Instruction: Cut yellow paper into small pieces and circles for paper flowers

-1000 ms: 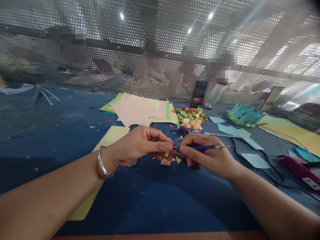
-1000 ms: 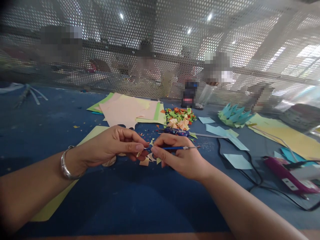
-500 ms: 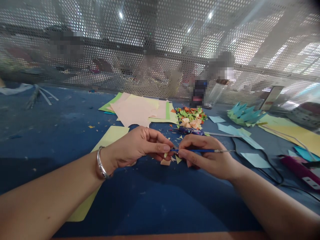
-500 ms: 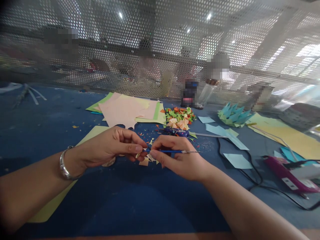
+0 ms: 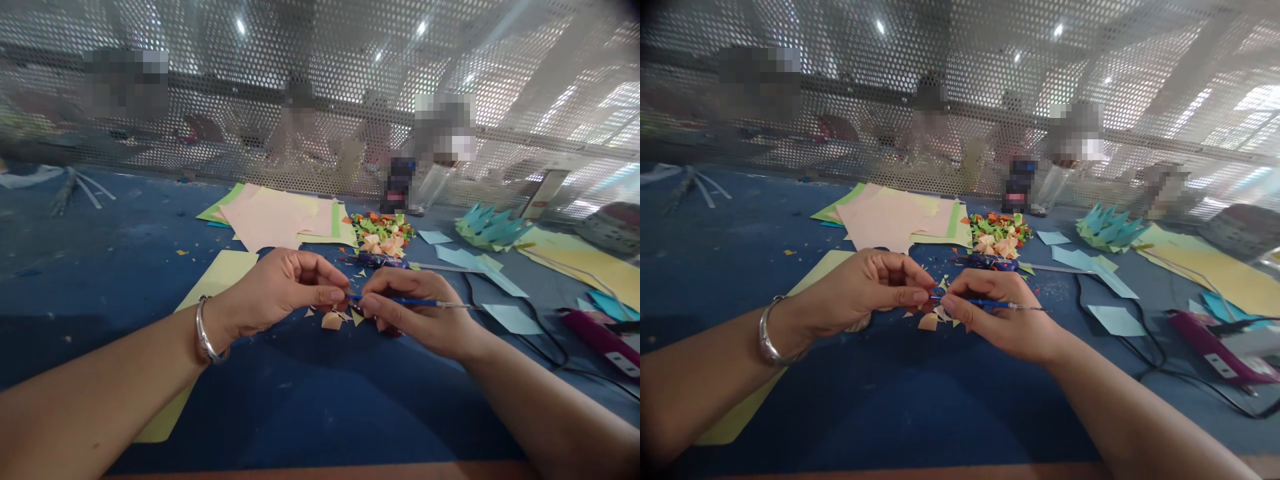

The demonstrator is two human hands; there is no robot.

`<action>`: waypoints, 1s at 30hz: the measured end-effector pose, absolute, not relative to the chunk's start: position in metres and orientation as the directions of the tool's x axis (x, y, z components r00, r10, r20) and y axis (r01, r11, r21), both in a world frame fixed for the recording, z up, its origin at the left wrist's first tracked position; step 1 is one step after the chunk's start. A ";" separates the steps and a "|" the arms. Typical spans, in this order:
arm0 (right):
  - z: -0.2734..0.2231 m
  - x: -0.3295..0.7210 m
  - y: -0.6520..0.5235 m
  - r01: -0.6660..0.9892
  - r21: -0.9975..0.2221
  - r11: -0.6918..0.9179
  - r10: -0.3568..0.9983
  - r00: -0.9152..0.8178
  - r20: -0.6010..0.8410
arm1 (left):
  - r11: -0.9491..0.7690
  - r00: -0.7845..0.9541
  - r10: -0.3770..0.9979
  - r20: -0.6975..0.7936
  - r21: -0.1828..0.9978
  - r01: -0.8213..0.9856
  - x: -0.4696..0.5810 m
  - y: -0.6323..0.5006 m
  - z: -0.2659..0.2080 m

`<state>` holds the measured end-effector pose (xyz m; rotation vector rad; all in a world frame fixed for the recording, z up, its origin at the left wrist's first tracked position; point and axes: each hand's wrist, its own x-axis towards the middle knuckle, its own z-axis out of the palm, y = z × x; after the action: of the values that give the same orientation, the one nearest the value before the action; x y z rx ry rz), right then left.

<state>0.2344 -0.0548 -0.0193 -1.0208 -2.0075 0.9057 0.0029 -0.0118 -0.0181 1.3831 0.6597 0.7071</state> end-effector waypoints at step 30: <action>-0.020 0.232 -0.055 0.387 -0.786 0.481 0.860 -0.384 0.337 | 0.063 0.647 0.762 0.024 0.992 -0.111 0.002 -0.012 -0.021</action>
<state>0.2319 -0.0549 -0.0198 -1.0307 -1.9705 0.7921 0.0022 -0.0119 -0.0215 1.3573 0.6052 0.7239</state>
